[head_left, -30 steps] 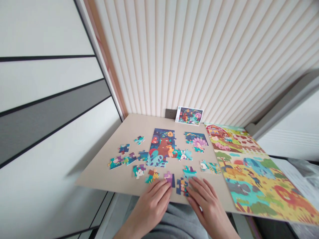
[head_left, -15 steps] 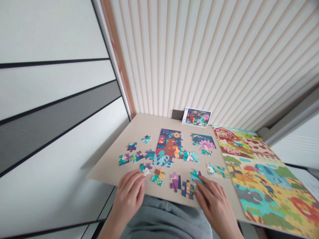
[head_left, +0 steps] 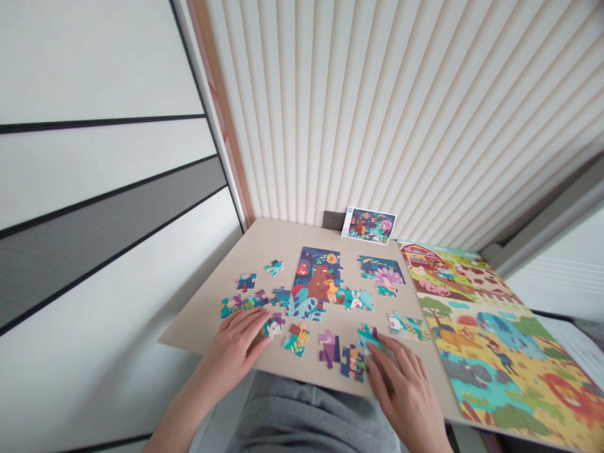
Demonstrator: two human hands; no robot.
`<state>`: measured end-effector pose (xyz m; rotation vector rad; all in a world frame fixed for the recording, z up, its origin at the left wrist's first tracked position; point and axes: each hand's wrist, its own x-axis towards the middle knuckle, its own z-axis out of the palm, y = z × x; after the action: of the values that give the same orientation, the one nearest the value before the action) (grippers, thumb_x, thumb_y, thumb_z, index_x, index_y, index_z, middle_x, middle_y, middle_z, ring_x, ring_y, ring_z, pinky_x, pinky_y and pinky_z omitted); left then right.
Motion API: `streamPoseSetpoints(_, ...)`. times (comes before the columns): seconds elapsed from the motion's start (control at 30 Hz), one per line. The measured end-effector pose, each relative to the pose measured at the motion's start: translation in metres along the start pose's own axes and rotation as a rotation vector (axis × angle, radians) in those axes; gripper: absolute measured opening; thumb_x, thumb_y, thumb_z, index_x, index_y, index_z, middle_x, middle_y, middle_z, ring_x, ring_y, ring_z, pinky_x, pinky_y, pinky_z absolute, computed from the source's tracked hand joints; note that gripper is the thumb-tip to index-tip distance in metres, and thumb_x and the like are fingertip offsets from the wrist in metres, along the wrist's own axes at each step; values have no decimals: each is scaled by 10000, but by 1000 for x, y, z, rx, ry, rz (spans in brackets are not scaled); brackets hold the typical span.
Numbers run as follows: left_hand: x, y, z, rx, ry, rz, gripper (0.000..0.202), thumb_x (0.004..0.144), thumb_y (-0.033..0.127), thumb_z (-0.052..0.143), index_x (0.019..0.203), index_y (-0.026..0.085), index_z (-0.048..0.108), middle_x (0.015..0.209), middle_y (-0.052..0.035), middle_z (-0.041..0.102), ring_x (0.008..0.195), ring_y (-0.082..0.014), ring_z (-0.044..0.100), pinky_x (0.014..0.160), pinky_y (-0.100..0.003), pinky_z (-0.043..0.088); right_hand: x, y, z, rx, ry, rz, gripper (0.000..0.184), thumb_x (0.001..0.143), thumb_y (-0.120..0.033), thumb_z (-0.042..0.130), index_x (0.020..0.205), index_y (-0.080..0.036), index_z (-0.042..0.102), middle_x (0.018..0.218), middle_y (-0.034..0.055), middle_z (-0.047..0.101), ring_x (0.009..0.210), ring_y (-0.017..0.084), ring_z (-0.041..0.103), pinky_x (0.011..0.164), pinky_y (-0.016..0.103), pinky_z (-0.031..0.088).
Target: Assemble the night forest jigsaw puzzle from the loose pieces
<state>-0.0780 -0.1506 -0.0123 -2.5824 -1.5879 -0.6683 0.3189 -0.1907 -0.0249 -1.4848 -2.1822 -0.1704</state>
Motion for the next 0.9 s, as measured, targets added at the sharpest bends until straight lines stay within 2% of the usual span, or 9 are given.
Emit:
streamPoseSetpoints(0.2,-3,-8,8,-14,86,-3,429,999,438,604,1400,285,598,1333,-73,670,1236,-272,619,1094,-463,482,3,-4,-2,-9,-2,-9,336,993,-379,589,1309,-282,648,1383,85,641,1264,309,594,1007,470,513)
streamPoseSetpoints(0.37,-10,-12,16,-21,157,-18,479,980,485,634,1412,282,587,1291,-89,658,1191,-280,640,1076,-455,505,6,-9,-8,-7,-36,8,307,996,-358,600,1285,-277,661,1356,71,656,1251,297,600,1010,459,502)
streamPoseSetpoints(0.53,-9,-8,20,-157,189,-50,378,1029,369,572,1396,282,573,1309,-74,617,1166,-225,666,1000,-339,570,9,-12,-12,13,-61,8,316,1001,-363,586,1297,-292,668,1347,75,665,1234,307,616,989,464,511)
streamPoseSetpoints(0.63,-5,-7,20,-199,219,-41,342,1031,320,568,1371,295,589,1306,-63,605,1119,-202,685,958,-307,589,10,-12,-12,29,-77,25,319,1003,-364,581,1303,-295,668,1354,80,660,1240,313,612,989,472,512)
streamPoseSetpoints(0.8,1,-6,17,-235,291,-77,370,996,325,631,1366,335,614,1294,-52,611,1142,-230,676,1028,-386,570,7,-10,-13,107,-55,67,335,1003,-334,588,1330,-298,654,1387,84,634,1273,315,585,1018,478,508)
streamPoseSetpoints(0.9,8,8,13,-391,263,-111,372,999,296,621,1368,343,615,1329,-58,594,1155,-231,673,995,-379,597,5,-8,-14,219,-22,99,322,1021,-279,550,1328,-293,647,1377,86,629,1288,298,570,1033,471,506)
